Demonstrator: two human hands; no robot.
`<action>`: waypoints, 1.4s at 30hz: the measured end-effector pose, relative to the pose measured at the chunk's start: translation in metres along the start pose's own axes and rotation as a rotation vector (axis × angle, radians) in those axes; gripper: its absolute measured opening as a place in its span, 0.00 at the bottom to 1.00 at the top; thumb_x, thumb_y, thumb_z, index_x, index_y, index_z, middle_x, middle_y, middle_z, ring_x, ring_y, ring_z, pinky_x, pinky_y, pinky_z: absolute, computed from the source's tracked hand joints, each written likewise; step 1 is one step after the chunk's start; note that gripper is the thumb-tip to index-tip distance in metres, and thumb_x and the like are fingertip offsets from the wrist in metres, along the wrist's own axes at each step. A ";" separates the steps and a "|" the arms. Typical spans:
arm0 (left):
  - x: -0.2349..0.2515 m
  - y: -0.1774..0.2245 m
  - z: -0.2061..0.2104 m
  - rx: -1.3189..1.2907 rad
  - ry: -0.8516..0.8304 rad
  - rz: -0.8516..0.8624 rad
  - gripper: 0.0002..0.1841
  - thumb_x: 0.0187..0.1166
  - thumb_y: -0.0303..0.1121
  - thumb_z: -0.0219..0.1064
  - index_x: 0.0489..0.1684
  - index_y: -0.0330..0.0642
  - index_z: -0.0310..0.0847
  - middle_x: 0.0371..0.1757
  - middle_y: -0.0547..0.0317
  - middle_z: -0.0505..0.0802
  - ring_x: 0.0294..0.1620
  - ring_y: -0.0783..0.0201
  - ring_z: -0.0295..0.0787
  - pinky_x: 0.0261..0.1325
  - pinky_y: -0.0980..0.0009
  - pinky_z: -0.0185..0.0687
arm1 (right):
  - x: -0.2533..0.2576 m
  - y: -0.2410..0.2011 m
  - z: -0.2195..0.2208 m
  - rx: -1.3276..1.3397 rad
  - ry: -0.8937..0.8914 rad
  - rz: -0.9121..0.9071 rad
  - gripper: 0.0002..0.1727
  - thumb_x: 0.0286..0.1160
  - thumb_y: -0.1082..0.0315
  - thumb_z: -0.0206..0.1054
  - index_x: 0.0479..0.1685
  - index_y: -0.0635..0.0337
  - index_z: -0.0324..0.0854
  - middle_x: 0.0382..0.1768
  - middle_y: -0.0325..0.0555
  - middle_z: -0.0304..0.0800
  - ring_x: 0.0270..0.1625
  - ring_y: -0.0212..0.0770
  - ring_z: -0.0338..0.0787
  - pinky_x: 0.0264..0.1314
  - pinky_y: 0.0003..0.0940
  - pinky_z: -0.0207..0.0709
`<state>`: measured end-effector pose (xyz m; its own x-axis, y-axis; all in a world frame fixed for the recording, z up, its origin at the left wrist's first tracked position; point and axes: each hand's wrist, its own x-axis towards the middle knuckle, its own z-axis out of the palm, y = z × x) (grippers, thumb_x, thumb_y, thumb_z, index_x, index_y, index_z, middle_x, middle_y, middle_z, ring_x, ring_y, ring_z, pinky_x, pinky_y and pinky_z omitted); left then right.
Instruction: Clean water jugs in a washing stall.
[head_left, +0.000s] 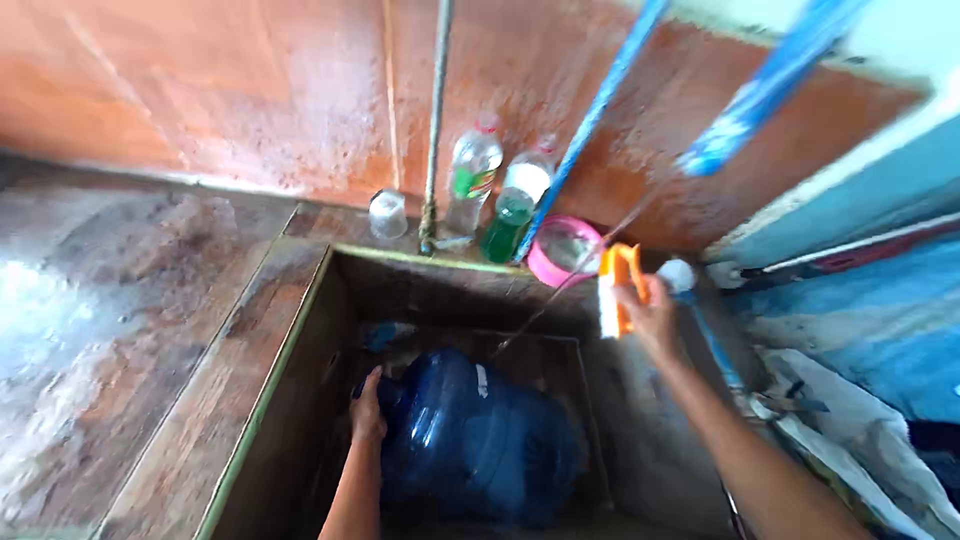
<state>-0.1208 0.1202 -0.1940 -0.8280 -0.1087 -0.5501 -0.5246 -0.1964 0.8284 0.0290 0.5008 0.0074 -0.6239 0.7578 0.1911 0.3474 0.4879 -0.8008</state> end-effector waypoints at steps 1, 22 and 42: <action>-0.003 0.001 0.001 0.011 -0.018 -0.001 0.30 0.83 0.43 0.66 0.78 0.31 0.69 0.65 0.36 0.85 0.62 0.50 0.84 0.65 0.49 0.80 | -0.023 0.004 -0.001 0.016 -0.036 0.033 0.28 0.76 0.61 0.72 0.68 0.74 0.75 0.54 0.62 0.89 0.53 0.46 0.90 0.59 0.45 0.85; -0.040 0.020 0.004 0.075 -0.437 0.084 0.16 0.86 0.33 0.52 0.63 0.32 0.72 0.44 0.55 0.90 0.42 0.70 0.88 0.48 0.69 0.87 | -0.164 -0.013 0.120 -0.129 -0.597 0.015 0.35 0.72 0.50 0.76 0.78 0.58 0.78 0.50 0.66 0.94 0.55 0.65 0.94 0.62 0.65 0.82; -0.004 0.015 0.031 0.075 -0.174 0.076 0.21 0.88 0.40 0.56 0.70 0.34 0.71 0.53 0.47 0.88 0.50 0.61 0.87 0.54 0.58 0.86 | -0.150 0.016 0.110 -0.141 -0.703 0.075 0.36 0.73 0.51 0.76 0.81 0.56 0.76 0.53 0.67 0.93 0.58 0.66 0.92 0.64 0.66 0.80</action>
<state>-0.1309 0.1480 -0.1763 -0.8841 0.0509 -0.4645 -0.4671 -0.1198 0.8760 0.0511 0.3475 -0.0969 -0.8813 0.3566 -0.3100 0.4643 0.5324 -0.7078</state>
